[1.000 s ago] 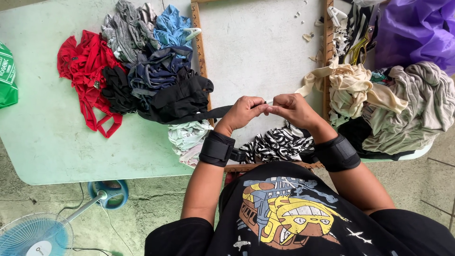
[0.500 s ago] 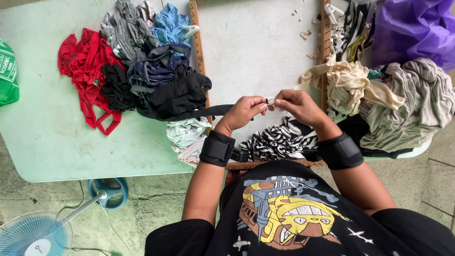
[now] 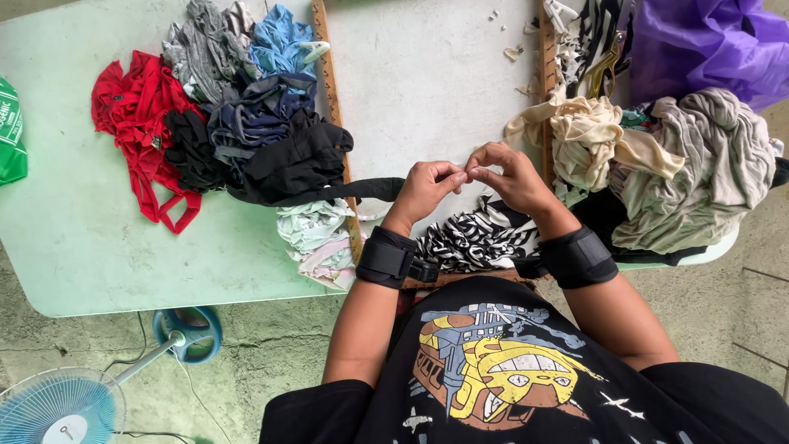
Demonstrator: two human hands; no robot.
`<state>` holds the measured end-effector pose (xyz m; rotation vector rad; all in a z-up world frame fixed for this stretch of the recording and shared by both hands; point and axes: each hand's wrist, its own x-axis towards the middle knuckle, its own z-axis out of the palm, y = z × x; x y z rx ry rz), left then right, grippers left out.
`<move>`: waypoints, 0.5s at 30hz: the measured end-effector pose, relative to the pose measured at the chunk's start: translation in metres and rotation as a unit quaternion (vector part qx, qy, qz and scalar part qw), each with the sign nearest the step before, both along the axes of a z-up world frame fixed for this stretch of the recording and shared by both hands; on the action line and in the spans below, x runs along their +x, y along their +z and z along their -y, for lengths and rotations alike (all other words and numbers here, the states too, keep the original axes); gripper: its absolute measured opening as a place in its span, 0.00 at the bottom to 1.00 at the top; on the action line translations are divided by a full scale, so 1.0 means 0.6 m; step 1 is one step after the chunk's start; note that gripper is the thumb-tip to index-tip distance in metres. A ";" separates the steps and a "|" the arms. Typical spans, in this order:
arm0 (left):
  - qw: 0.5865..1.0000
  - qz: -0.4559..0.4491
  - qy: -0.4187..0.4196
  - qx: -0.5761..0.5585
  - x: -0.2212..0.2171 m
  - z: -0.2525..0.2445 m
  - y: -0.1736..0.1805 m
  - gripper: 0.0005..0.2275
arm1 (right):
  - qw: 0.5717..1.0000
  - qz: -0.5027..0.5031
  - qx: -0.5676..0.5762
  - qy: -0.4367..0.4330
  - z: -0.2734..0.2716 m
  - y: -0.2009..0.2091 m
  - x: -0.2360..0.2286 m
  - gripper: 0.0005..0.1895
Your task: The person cuts strips of fabric with scissors, then aligns the cut strips by hand.
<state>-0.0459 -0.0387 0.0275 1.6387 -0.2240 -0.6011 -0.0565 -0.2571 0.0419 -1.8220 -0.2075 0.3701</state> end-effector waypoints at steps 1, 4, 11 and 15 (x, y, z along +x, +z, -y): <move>1.000 0.000 -0.001 0.000 -0.001 0.006 -0.001 0.10 | 1.000 0.000 0.000 -0.001 0.005 -0.003 0.001 0.07; 0.998 0.036 0.025 0.034 0.001 0.026 -0.006 0.09 | 0.998 -0.028 -0.025 -0.040 0.036 -0.013 0.015 0.08; 0.984 0.068 0.092 0.135 0.011 0.053 -0.058 0.08 | 0.915 0.115 -0.344 -0.175 0.174 -0.117 0.072 0.29; 0.966 0.157 0.101 0.179 0.023 0.046 -0.080 0.07 | 0.932 -0.088 -0.305 -0.175 0.170 -0.136 0.098 0.33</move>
